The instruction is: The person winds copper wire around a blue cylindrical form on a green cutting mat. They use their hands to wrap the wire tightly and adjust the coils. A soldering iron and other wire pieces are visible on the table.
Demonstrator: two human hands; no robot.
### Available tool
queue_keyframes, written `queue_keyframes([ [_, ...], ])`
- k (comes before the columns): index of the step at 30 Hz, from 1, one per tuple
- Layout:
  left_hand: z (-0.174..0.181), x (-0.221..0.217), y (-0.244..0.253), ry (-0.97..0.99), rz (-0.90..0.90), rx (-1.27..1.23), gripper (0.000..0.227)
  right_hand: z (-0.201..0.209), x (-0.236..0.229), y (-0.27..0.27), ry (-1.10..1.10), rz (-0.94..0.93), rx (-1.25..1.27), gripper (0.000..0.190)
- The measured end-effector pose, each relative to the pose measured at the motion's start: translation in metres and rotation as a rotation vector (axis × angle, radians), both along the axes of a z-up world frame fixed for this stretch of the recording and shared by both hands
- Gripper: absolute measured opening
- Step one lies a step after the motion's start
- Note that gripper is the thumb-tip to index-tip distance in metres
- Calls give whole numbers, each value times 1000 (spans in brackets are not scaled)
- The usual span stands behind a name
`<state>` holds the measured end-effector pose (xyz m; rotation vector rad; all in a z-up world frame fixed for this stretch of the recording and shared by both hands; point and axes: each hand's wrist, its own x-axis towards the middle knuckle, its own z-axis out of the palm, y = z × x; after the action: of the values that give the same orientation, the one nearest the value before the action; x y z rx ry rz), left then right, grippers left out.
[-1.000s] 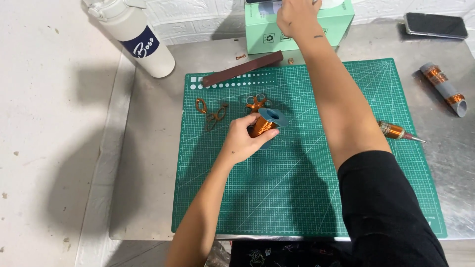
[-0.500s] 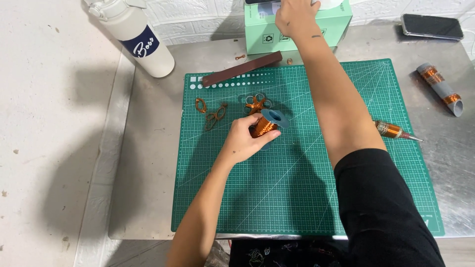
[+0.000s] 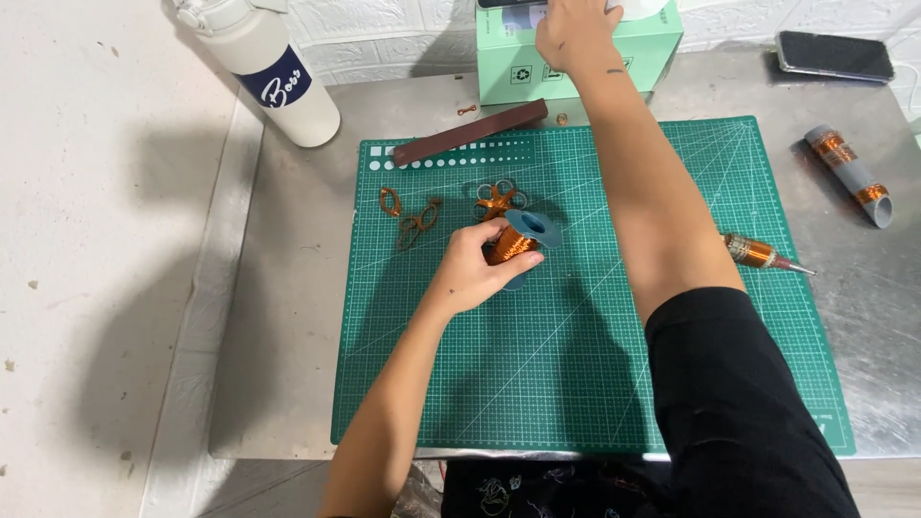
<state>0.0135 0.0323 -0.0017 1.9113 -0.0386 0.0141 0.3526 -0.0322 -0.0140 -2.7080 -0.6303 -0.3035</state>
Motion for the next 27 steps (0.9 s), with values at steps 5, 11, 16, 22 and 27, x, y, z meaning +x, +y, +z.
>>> queue_keyframes([
  [5, -5, -3, 5, -17, -14, -18, 30, -2, -5, -21, -60, 173, 36, 15],
  [11, 0, -3, 5, -61, -18, -13, 34, 68, -115, -73, 90, 470, 85, 55],
  [16, -3, -5, -3, -138, 16, -4, 37, 76, -212, -109, 39, 684, 11, 23],
  [22, -6, -6, -28, -307, 98, -112, 29, 87, -305, -145, 624, 468, 2, 27],
  [27, -3, -7, -30, -275, 59, -123, 20, 50, -303, -161, 634, 599, 196, 26],
])
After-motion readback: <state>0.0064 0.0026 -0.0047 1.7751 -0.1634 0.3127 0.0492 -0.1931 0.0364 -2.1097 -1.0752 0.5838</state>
